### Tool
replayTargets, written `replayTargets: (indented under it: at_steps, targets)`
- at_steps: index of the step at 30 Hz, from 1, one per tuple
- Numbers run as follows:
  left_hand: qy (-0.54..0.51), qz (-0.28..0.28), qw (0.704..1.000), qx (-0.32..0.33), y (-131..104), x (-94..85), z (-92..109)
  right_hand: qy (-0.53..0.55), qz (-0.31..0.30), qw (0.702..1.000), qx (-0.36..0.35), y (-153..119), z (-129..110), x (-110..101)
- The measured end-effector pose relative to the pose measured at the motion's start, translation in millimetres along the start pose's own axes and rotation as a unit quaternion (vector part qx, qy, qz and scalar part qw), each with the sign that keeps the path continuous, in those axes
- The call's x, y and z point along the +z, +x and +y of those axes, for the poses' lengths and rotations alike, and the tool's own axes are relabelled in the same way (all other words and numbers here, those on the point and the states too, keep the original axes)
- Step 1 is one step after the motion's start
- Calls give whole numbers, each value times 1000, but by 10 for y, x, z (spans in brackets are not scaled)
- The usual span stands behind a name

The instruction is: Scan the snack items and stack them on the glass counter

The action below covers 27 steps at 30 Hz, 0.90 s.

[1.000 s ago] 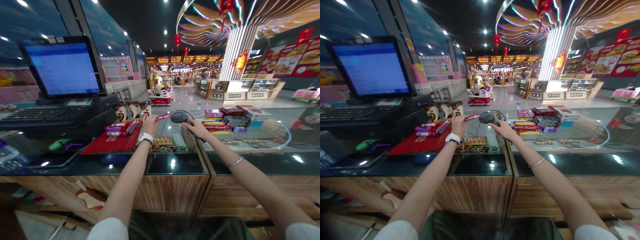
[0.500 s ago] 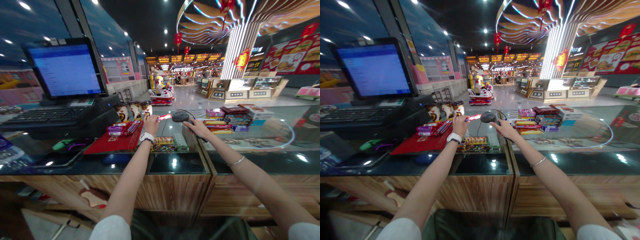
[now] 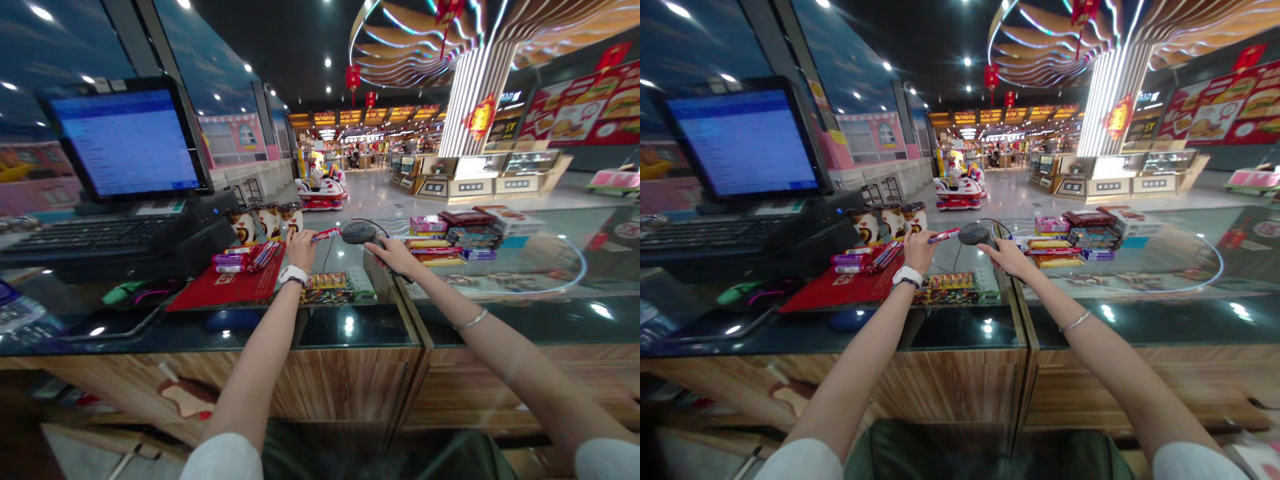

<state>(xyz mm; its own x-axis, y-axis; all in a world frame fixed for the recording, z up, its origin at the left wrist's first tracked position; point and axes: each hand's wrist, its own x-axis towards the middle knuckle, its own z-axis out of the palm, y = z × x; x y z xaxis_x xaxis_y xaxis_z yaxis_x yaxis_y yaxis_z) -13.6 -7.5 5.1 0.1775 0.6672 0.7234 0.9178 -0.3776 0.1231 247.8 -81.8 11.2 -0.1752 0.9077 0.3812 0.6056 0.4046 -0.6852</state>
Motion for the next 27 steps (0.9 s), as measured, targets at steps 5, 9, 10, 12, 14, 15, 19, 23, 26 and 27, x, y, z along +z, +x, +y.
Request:
replayTargets:
  at_steps: [5,9,10,12,14,15,19,23,26,27]
  targets:
    - [1,6,1000,0,4,11,-2,12,-4,997,-71,13,45,15]
    - [5,10,1000,5,9,38,-22,23,-32,981,-189,27,68,43]
    - [6,11,1000,6,10,46,-28,26,-47,976,-210,30,79,55]
    - [7,12,1000,8,11,59,-38,31,-70,967,-243,41,114,87]
    - [9,13,1000,8,14,65,-42,26,-82,959,-271,56,168,125]
    - [10,12,1000,8,16,65,-42,20,-87,955,-281,66,199,142]
    - [10,9,1000,7,28,44,-24,-25,-113,949,-294,116,334,185]
    - [0,9,1000,16,37,9,13,-81,-153,947,-271,162,459,188]
    - [-7,4,999,32,36,-12,43,-102,-170,943,-266,182,529,192]
    - [-9,1,999,38,34,-18,51,-105,-174,942,-267,188,546,196]
